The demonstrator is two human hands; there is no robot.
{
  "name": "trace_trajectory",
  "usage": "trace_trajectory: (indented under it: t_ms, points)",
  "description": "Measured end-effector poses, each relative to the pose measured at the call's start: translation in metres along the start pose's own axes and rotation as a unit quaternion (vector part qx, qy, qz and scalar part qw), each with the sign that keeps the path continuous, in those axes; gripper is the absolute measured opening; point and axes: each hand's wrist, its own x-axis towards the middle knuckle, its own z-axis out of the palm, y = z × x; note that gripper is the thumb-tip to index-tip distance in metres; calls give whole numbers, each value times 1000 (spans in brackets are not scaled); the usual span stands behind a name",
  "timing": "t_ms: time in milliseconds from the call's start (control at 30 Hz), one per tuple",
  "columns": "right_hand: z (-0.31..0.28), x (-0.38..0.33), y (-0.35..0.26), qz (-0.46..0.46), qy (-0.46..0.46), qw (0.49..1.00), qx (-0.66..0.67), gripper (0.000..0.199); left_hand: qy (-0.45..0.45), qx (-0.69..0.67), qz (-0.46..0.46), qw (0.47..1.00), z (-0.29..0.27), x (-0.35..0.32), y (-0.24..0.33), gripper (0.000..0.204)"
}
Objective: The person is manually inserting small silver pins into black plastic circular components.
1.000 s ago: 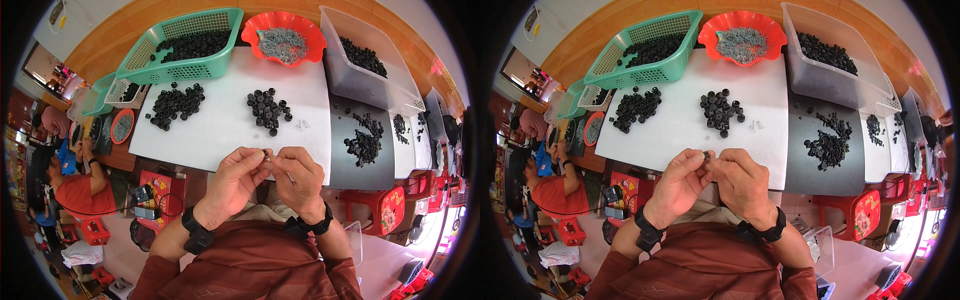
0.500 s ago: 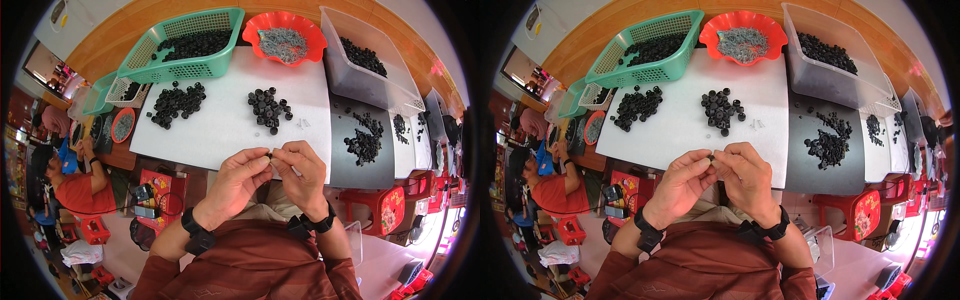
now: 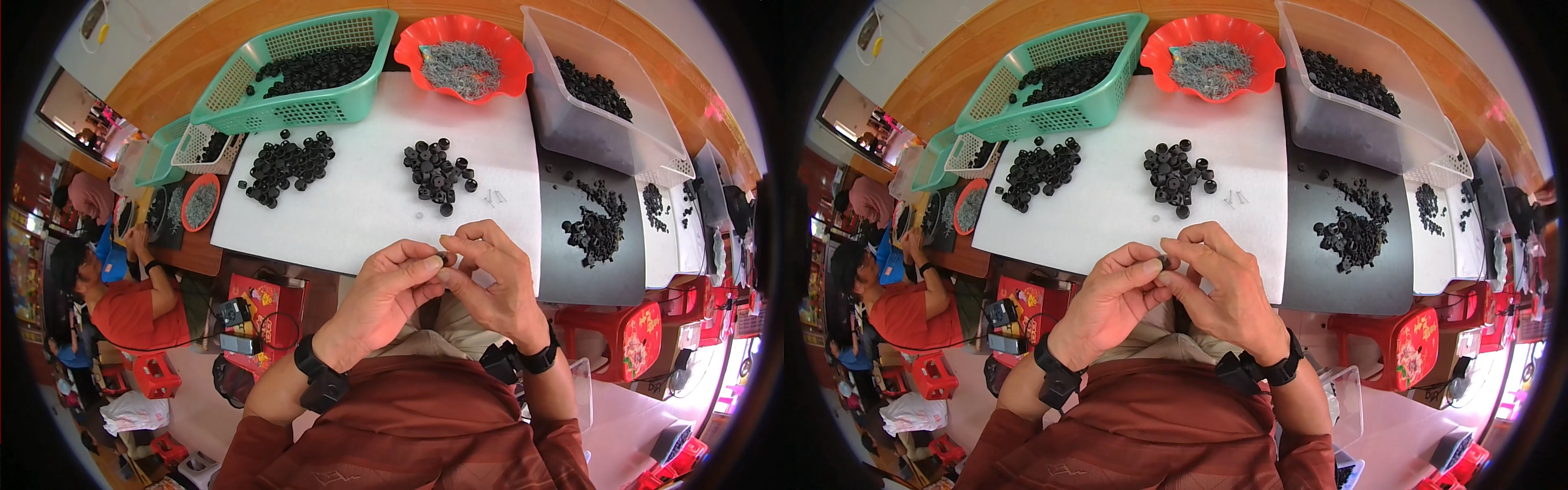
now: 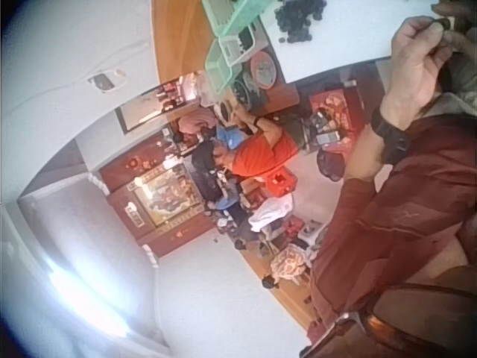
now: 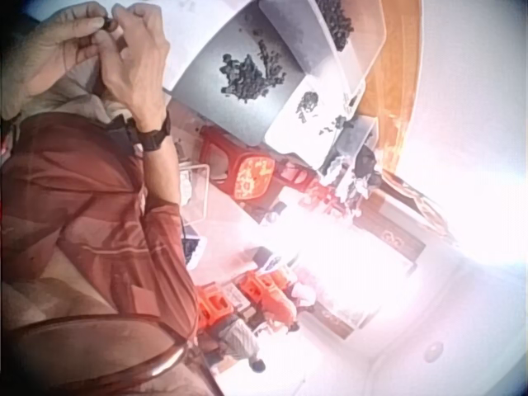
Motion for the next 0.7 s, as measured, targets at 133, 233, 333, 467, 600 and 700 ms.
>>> trace_trajectory:
  t_ms: [133, 233, 333, 467, 600, 700]
  points:
    - [2, -1, 2, -3, 4, 1000, -2, 33, -17, -2, 4, 1000, 2, 0, 3, 9]
    - [1, 0, 0, 10, -3, 1000, 9, 32, -13, 2, 2, 1000, 1, 1, 2, 12]
    - [1, -1, 0, 17, -11, 1000, 15, 31, -23, 4, 0, 1000, -3, 2, 2, 13]
    - [4, -1, 2, 15, -15, 999, 24, 29, -32, 1, -11, 999, -4, 3, 3, 13]
    - [5, -1, 1, 41, -6, 998, 56, 27, -15, -22, -4, 1000, 3, 3, 3, 18]
    - [5, -1, -2, 74, 9, 993, 87, 25, -1, -33, -1, 999, 4, 2, 2, 22]
